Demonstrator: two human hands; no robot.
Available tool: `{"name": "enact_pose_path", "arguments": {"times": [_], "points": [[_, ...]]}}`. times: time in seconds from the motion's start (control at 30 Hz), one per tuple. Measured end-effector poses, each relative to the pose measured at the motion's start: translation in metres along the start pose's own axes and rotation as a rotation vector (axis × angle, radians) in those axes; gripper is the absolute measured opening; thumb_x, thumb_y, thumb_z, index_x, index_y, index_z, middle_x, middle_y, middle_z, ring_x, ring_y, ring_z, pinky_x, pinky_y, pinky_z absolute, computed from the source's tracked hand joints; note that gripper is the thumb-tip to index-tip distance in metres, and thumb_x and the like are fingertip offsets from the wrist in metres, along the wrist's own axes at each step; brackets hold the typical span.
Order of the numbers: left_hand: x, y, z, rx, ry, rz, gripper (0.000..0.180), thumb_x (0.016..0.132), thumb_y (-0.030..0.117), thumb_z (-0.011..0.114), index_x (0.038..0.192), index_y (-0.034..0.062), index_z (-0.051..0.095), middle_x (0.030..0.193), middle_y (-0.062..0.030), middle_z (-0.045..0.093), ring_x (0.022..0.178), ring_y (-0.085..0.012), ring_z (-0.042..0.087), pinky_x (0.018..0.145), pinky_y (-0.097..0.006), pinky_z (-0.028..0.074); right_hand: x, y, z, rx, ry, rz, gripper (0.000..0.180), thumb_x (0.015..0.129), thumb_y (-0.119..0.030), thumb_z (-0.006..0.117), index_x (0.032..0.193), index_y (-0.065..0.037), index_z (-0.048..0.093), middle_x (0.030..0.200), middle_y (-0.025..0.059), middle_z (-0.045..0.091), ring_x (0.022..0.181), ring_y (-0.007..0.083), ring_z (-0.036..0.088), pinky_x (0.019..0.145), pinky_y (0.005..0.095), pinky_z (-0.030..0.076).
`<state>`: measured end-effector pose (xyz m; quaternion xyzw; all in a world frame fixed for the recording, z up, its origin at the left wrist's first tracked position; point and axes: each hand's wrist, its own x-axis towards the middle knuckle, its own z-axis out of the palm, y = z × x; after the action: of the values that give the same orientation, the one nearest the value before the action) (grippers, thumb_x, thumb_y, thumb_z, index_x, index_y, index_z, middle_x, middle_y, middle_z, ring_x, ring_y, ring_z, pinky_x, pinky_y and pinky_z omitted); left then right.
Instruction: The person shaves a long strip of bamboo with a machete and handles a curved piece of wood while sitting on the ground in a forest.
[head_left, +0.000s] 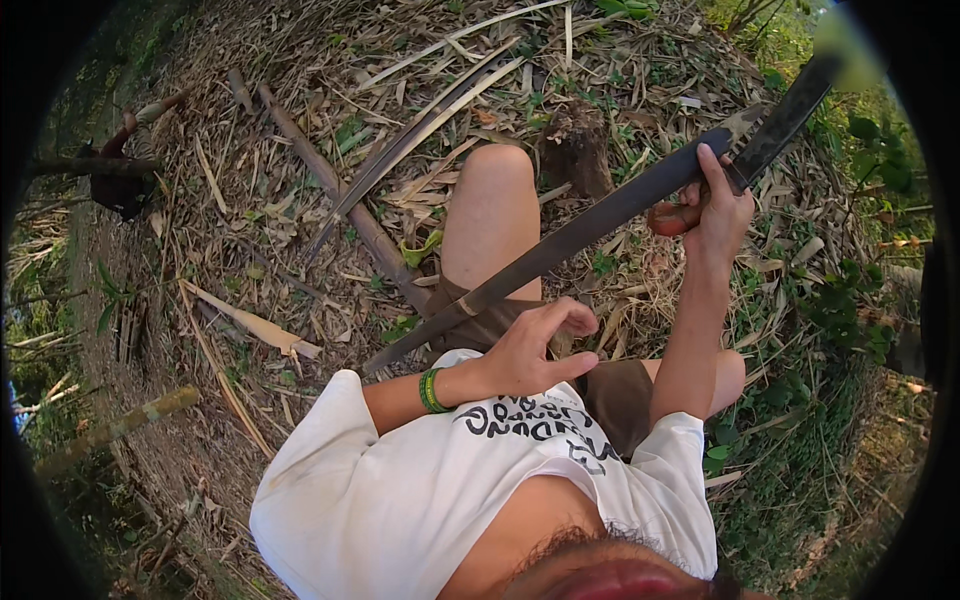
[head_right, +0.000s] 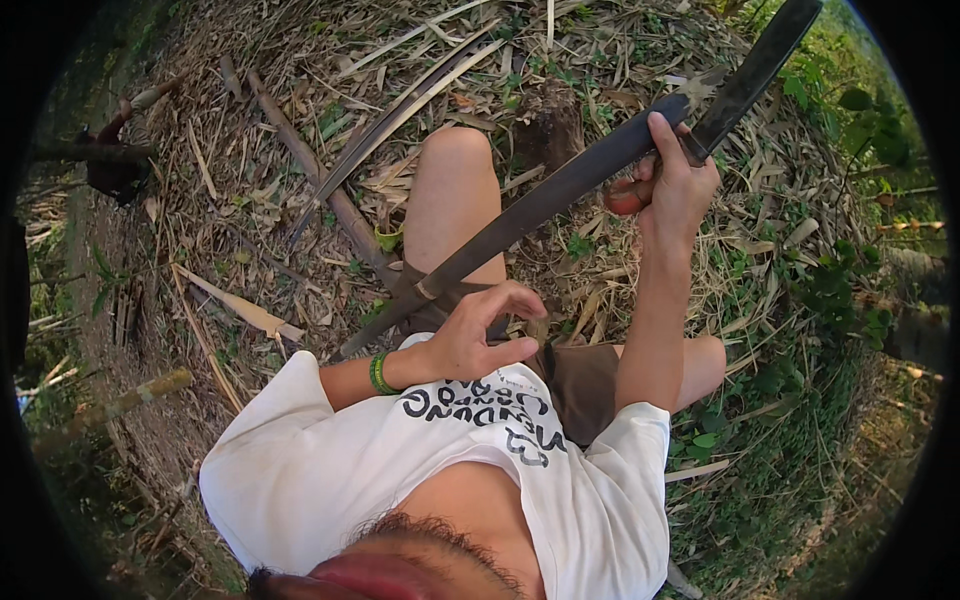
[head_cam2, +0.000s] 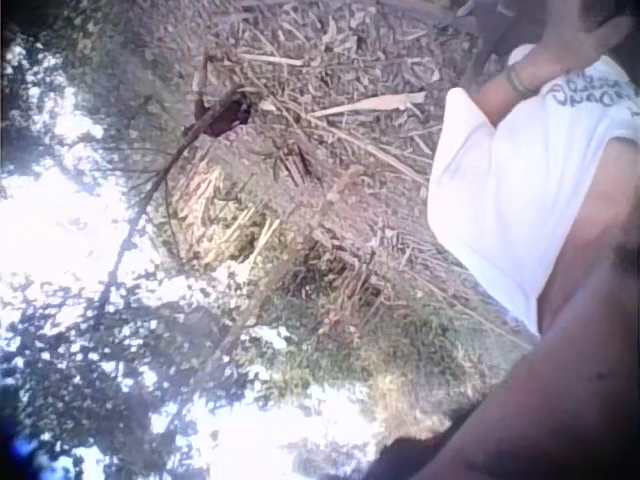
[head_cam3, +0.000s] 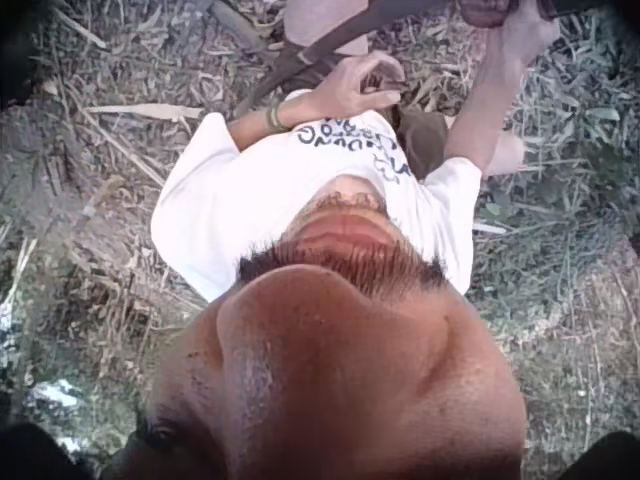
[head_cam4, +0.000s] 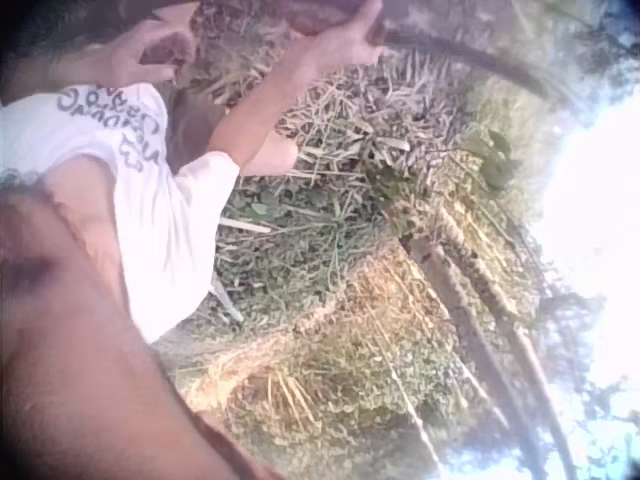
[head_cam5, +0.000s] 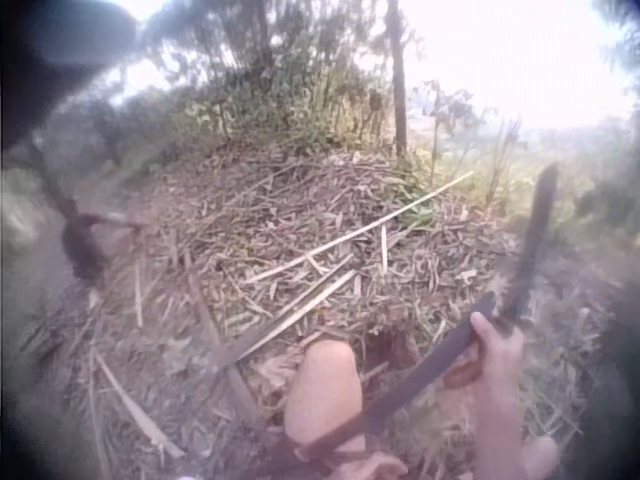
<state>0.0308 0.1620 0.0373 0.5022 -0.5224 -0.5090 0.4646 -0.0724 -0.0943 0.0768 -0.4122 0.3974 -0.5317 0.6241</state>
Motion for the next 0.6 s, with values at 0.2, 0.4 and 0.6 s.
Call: {"name": "enact_pose_path", "arguments": {"times": [0.2,0.4,0.6], "points": [[0.006,-0.076,-0.002,-1.406,0.313,-0.052,0.057,0.102,0.032,0.055,0.149,0.0075,0.036,0.153,-0.0159,0.041,0.145,-0.0251,0.037,0.120,-0.044,0.034,0.005,-0.016,0.028,0.027,-0.101,-0.054,0.022,0.086,-0.008,0.079,0.096,-0.001,0.061,0.070,0.0037,0.058,0.052,0.0116,0.054,0.047,0.0272,0.045],[0.029,-0.019,-0.071,-1.225,0.586,0.329,0.060,0.104,0.038,0.050,0.155,0.0116,0.032,0.161,-0.0095,0.031,0.149,-0.0258,0.029,0.123,-0.055,0.021,0.015,-0.024,0.045,0.115,-0.042,-0.047,0.020,0.087,-0.008,0.078,0.095,-0.001,0.060,0.069,0.0033,0.057,0.053,0.0123,0.055,0.047,0.0297,0.046],[0.065,0.042,-0.195,-0.467,0.622,0.925,0.054,0.096,0.054,0.059,0.128,0.0102,0.056,0.139,-0.0188,0.053,0.136,-0.0319,0.046,0.117,-0.054,0.034,0.021,0.025,0.079,0.481,0.001,0.335,0.018,0.088,-0.012,0.076,0.090,-0.004,0.060,0.074,0.0031,0.058,0.051,0.0106,0.048,0.045,0.0276,0.043]]}}
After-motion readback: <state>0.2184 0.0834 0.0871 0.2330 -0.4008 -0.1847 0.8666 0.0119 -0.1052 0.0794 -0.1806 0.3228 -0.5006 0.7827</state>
